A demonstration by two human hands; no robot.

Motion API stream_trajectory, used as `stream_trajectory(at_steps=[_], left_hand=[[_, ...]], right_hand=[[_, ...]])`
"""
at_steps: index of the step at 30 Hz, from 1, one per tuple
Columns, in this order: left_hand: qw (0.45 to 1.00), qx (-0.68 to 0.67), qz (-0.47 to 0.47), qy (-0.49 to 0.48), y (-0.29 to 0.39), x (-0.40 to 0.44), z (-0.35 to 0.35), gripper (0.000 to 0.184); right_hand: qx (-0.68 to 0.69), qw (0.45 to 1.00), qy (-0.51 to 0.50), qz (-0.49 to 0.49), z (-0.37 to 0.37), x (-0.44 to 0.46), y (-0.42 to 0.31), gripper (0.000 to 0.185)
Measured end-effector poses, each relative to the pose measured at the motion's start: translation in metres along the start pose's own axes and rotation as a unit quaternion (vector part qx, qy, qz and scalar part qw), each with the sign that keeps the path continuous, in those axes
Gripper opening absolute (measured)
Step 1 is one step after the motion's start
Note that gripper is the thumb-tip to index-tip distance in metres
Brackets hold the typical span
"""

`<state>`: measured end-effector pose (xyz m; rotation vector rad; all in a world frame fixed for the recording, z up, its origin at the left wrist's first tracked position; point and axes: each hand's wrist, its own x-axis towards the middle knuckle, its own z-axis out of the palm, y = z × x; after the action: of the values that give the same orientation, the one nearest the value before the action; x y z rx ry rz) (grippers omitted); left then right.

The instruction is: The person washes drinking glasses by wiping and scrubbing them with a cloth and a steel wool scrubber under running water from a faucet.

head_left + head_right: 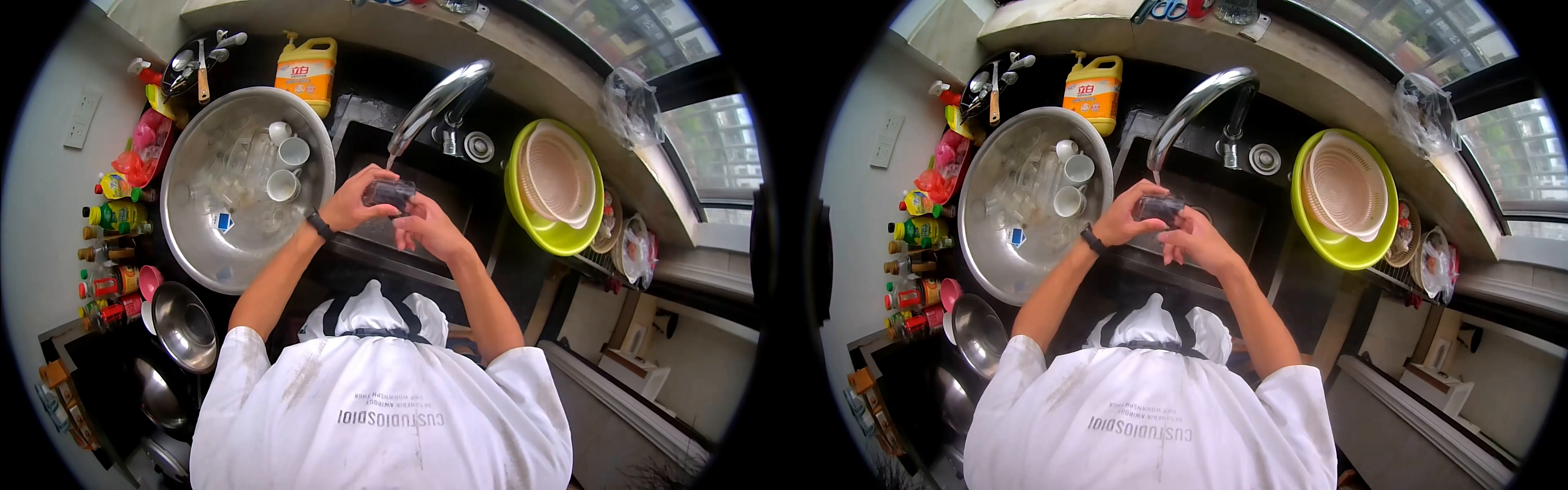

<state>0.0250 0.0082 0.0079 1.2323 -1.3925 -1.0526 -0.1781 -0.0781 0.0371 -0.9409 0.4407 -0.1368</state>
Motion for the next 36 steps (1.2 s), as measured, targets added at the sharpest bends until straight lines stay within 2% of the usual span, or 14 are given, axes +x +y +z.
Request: stream_trajectory(at_steps=[1,3,6,7,10,11,13,17,19,20,25,27,30,36], left_hand=[[1.000,0.001,0.001,0.000,0.000,0.000,-0.002,0.056],[1.000,0.011,0.001,-0.019,-0.001,0.000,-0.002,0.056],[0.999,0.037,0.033,0.000,-0.001,0.000,-0.003,0.052],[0.999,0.037,0.033,0.002,0.002,0.001,-0.006,0.052],[0.998,0.041,-0.027,-0.032,0.008,-0.001,-0.012,0.055],[0.999,0.006,-0.036,-0.027,0.008,-0.002,-0.011,0.055],[0.998,-0.027,-0.042,-0.022,0.007,-0.003,-0.010,0.055],[0.999,0.023,-0.046,-0.018,0.009,-0.006,-0.008,0.054],[0.998,0.039,-0.037,-0.019,0.011,-0.007,-0.009,0.054],[0.998,0.056,-0.013,-0.027,0.012,-0.006,-0.010,0.056],[0.997,0.050,0.060,0.000,0.003,-0.013,0.002,0.065],[0.996,-0.060,-0.067,-0.006,0.003,-0.018,0.005,0.063],[0.987,-0.090,-0.135,-0.025,0.004,-0.021,0.005,0.061],[0.993,-0.085,-0.051,-0.065,0.009,-0.022,0.002,0.059]], right_hand=[[0.096,0.995,-0.017,0.013,-0.005,0.001,0.003,0.036],[0.131,0.991,0.003,0.007,-0.005,0.003,0.016,0.028],[0.366,0.930,0.019,-0.011,0.005,0.005,0.024,0.027],[0.366,0.931,0.018,-0.010,0.004,0.005,0.026,0.027],[0.044,0.996,0.072,-0.033,0.020,0.002,0.024,0.044],[0.045,0.996,0.071,-0.032,0.021,0.002,0.027,0.044],[-0.185,0.972,0.084,-0.115,0.019,0.002,0.031,0.050],[-0.062,0.995,0.052,-0.056,0.011,-0.005,0.020,0.040],[0.212,0.975,0.055,-0.023,-0.002,-0.005,0.029,0.026],[0.270,0.961,0.041,-0.053,-0.009,-0.002,0.043,0.019],[0.190,0.973,0.124,-0.053,0.010,0.000,0.038,0.017],[0.176,0.975,0.124,-0.045,0.012,-0.001,0.038,0.018],[0.162,0.981,0.102,-0.033,0.019,-0.003,0.037,0.020],[0.226,0.972,0.060,0.022,0.009,-0.004,0.032,0.017]])
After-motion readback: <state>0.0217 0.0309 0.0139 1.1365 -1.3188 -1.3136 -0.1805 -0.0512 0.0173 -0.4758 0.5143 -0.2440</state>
